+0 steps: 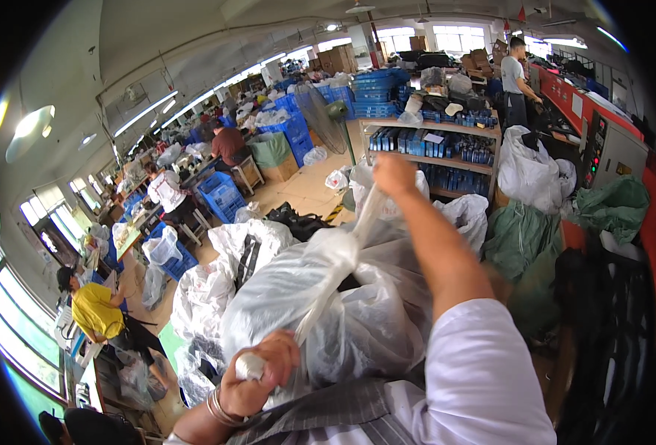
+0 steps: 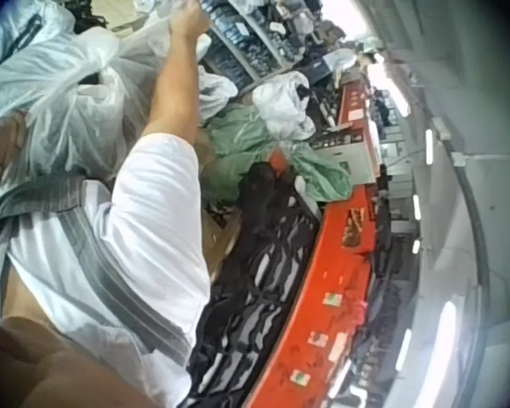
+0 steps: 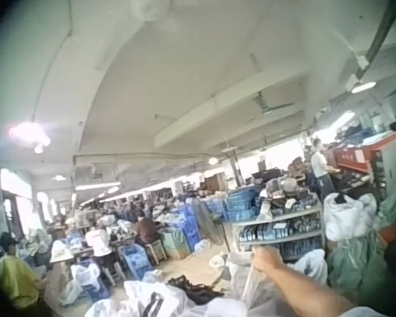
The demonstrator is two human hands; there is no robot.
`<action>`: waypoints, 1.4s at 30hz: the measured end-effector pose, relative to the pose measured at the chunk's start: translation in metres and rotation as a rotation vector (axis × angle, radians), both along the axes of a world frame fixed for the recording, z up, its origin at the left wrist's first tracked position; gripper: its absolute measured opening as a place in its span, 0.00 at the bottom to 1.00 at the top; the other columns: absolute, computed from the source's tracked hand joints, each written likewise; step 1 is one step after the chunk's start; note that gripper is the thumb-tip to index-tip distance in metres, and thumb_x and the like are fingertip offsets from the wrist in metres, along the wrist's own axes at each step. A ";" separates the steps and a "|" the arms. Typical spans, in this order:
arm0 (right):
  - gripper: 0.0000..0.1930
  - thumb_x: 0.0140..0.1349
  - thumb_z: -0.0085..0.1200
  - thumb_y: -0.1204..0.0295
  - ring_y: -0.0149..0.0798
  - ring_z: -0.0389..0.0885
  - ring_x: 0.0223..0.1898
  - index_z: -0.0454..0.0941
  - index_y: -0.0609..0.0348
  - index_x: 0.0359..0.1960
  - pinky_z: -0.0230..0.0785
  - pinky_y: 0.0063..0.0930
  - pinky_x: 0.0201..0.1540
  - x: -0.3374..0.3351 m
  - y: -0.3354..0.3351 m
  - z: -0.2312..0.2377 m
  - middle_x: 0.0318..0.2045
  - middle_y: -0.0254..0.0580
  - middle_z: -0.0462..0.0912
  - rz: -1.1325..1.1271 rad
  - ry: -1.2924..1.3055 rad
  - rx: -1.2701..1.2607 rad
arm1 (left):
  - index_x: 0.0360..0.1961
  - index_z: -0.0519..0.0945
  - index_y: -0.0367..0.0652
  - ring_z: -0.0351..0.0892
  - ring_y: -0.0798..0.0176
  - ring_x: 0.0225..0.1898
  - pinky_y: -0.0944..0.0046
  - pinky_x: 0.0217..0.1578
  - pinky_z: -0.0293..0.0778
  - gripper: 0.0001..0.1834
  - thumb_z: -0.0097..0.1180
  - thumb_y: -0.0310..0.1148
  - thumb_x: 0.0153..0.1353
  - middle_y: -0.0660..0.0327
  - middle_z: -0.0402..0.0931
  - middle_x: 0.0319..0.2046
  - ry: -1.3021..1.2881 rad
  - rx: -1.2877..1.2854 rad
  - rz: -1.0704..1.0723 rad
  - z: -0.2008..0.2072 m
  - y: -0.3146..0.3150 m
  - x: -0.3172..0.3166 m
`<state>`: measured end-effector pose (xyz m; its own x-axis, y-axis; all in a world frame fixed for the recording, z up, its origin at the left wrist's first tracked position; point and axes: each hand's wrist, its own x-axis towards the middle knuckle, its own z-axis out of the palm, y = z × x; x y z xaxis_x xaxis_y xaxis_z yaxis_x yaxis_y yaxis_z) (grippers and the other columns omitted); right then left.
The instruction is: Die-cutting black fabric components using a hydraulic press machine.
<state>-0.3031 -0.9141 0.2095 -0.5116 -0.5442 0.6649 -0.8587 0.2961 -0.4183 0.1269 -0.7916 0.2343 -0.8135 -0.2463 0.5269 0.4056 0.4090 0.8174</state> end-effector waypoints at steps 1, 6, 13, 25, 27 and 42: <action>0.09 0.52 0.51 0.65 0.56 0.81 0.37 0.78 0.53 0.33 0.72 0.51 0.41 -0.020 0.014 0.011 0.31 0.53 0.82 -0.049 0.007 0.104 | 0.31 0.73 0.40 0.71 0.55 0.41 0.46 0.54 0.60 0.05 0.52 0.18 0.57 0.56 0.72 0.34 -0.071 0.000 -0.096 0.005 -0.011 -0.007; 0.10 0.50 0.50 0.65 0.63 0.77 0.37 0.76 0.55 0.31 0.67 0.52 0.38 -0.104 0.118 -0.028 0.31 0.59 0.79 -0.230 -0.070 -0.100 | 0.31 0.73 0.38 0.70 0.54 0.42 0.52 0.54 0.61 0.05 0.55 0.26 0.62 0.58 0.72 0.33 -0.089 -0.013 -0.279 0.007 0.005 -0.034; 0.11 0.57 0.52 0.71 0.39 0.67 0.22 0.66 0.64 0.26 0.64 0.38 0.29 -0.135 0.327 -0.002 0.18 0.50 0.69 -0.429 0.131 -0.266 | 0.33 0.73 0.45 0.64 0.77 0.28 0.71 0.30 0.65 0.13 0.50 0.43 0.69 0.72 0.69 0.25 -0.216 0.352 -0.483 -0.038 0.007 -0.106; 0.20 0.54 0.59 0.81 0.23 0.55 0.18 0.58 0.57 0.17 0.49 0.23 0.20 0.054 0.342 0.035 0.15 0.30 0.60 0.190 -0.067 -0.177 | 0.36 0.74 0.41 0.72 0.70 0.33 0.66 0.35 0.70 0.21 0.40 0.49 0.71 0.67 0.73 0.29 -0.245 0.311 -0.677 -0.092 0.112 -0.327; 0.13 0.51 0.64 0.78 0.22 0.63 0.26 0.68 0.58 0.28 0.57 0.19 0.29 0.007 0.362 -0.004 0.24 0.29 0.67 0.164 -0.383 -0.279 | 0.32 0.72 0.45 0.65 0.75 0.23 0.70 0.24 0.64 0.22 0.41 0.52 0.70 0.71 0.68 0.22 -0.351 0.752 -0.643 -0.112 0.130 -0.354; 0.30 0.61 0.55 0.67 0.38 0.74 0.52 0.60 0.66 0.62 0.66 0.32 0.56 -0.083 0.424 -0.254 0.51 0.47 0.73 -0.020 -0.988 -0.227 | 0.27 0.75 0.43 0.66 0.74 0.17 0.73 0.19 0.61 0.29 0.45 0.61 0.65 0.67 0.67 0.15 -0.643 0.814 -0.430 -0.173 0.206 -0.523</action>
<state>-0.3862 -0.4905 -0.0449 -0.8963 -0.4427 0.0259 -0.0935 0.1315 -0.9869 -0.3962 -0.5854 0.0610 -0.9765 0.0412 -0.2115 -0.2092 -0.4151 0.8854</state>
